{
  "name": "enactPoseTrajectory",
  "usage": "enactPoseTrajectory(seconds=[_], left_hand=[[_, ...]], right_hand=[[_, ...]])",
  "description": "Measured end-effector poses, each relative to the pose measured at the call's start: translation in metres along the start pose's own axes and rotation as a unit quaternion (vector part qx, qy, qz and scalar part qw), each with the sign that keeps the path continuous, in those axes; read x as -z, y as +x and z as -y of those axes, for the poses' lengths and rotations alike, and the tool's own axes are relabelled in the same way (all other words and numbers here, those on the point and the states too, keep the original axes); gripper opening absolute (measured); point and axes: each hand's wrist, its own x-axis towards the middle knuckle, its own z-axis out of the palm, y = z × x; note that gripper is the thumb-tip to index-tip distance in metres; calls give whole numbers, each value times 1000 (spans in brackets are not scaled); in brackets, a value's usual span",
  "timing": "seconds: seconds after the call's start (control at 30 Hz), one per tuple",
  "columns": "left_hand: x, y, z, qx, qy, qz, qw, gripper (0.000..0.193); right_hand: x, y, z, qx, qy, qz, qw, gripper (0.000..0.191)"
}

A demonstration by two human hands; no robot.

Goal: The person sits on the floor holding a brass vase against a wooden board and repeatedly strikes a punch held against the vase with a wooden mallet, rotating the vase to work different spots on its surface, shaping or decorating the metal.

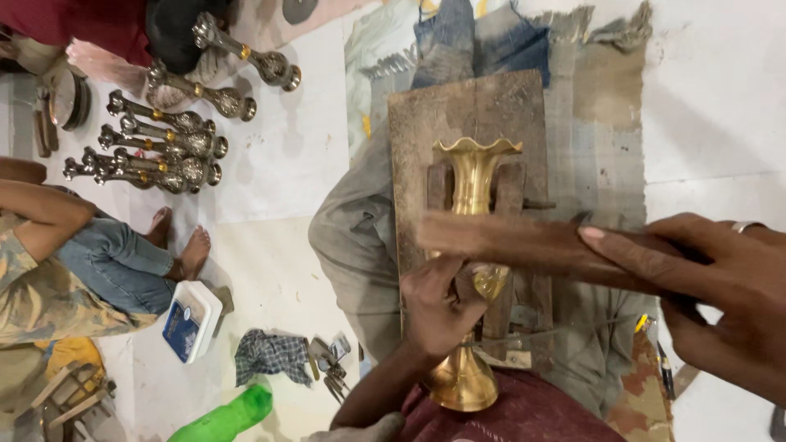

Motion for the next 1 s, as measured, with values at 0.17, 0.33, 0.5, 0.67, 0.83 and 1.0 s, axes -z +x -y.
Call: enactPoseTrajectory(seconds=[0.17, 0.33, 0.5, 0.67, 0.83, 1.0], left_hand=[[-1, 22, 17, -41, -8, 97, 994, 47], [13, 55, 26, -17, -44, 266, 963, 64], [24, 78, 21, -67, -15, 337, 939, 70], [21, 77, 19, -92, -12, 349, 933, 70], [16, 64, 26, -100, -25, 288, 952, 62], [13, 42, 24, -50, -24, 229, 972, 53]], right_hand=[[-22, -14, -10, -149, 95, 15, 984, 87], [-86, -37, -34, -113, 381, -148, 906, 81], [-144, -60, -43, -170, 384, -200, 885, 79], [-147, -72, -40, -184, 297, -289, 891, 72], [-99, -57, -29, -53, 216, -271, 937, 69], [-43, -31, -11, -84, 212, -145, 963, 78]])
